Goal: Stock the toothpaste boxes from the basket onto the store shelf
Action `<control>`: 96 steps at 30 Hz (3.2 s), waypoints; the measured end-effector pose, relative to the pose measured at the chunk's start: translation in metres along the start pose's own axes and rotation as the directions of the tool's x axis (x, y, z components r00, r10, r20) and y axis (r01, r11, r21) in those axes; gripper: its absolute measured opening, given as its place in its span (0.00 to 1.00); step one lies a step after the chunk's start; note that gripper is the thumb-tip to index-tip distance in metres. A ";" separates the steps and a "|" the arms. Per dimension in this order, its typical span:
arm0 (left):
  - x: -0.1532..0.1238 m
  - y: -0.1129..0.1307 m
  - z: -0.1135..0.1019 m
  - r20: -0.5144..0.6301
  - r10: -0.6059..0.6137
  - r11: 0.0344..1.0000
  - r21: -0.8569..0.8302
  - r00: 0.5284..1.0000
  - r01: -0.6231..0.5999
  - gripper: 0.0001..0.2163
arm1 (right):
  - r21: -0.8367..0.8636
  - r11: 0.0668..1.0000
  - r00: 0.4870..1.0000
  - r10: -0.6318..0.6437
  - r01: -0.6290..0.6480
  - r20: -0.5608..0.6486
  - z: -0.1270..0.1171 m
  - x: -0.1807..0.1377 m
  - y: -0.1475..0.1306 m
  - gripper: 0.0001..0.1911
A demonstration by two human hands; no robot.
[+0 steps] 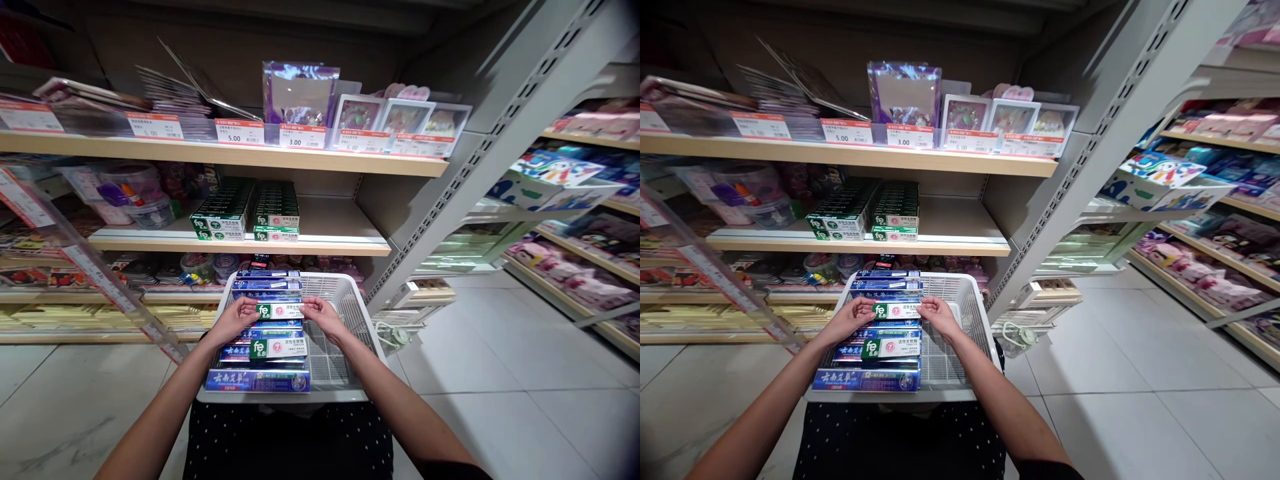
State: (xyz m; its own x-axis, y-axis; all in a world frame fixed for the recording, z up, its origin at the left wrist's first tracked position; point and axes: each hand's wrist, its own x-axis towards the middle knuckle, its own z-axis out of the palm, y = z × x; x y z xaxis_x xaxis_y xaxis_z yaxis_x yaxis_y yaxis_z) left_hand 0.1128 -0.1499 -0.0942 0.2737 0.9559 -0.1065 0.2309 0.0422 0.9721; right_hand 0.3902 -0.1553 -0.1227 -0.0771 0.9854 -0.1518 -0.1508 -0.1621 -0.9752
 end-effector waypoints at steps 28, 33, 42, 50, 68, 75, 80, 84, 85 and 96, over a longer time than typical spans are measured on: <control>0.028 0.030 -0.004 -0.267 0.182 0.983 0.012 0.946 -0.186 0.23 | -0.126 0.968 0.969 -0.231 0.219 -0.087 0.020 0.006 -0.061 0.20; 0.060 0.086 -0.012 -0.406 0.330 0.937 0.032 0.852 -0.348 0.21 | -0.147 0.903 0.898 -0.422 0.404 -0.122 0.034 0.045 -0.121 0.21; 0.116 0.124 -0.007 -0.629 0.519 0.848 0.293 0.579 -0.442 0.15 | -0.180 0.764 0.734 -0.645 0.620 -0.213 0.054 0.110 -0.152 0.18; 0.141 0.101 -0.005 -0.630 0.563 0.825 0.388 0.535 -0.411 0.15 | -0.366 0.687 0.647 -0.722 0.627 -0.247 0.057 0.133 -0.130 0.16; 0.165 0.108 0.007 -0.706 0.495 0.868 0.426 0.505 -0.255 0.15 | -0.480 0.681 0.642 -0.716 0.554 -0.275 0.061 0.154 -0.134 0.12; 0.168 0.110 0.008 -0.712 0.476 0.876 0.435 0.517 -0.208 0.15 | -0.510 0.689 0.647 -0.703 0.515 -0.296 0.060 0.162 -0.131 0.14; 0.162 0.107 0.010 -0.634 0.550 0.831 0.483 0.544 -0.277 0.20 | -0.426 0.725 0.687 -0.673 0.541 -0.273 0.060 0.161 -0.130 0.15; 0.138 0.104 0.017 -0.506 0.663 0.740 0.556 0.552 -0.380 0.28 | -0.383 0.722 0.685 -0.682 0.576 -0.257 0.060 0.145 -0.129 0.26; 0.130 0.103 0.019 -0.468 0.687 0.714 0.575 0.556 -0.399 0.29 | -0.393 0.715 0.675 -0.690 0.578 -0.262 0.060 0.138 -0.127 0.29; 0.015 0.071 0.014 0.107 0.481 0.703 0.546 0.870 -0.456 0.12 | -0.543 0.605 0.781 -0.601 0.582 0.167 0.045 0.004 -0.085 0.15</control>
State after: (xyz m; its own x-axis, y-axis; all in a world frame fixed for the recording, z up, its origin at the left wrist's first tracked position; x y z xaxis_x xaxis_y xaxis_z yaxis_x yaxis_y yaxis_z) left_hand 0.1460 -0.1363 -0.0295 0.4496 0.8209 0.3522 0.5470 -0.5647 0.6179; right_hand 0.3581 -0.1401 -0.0332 -0.1346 0.8585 0.4948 0.3987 0.5041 -0.7662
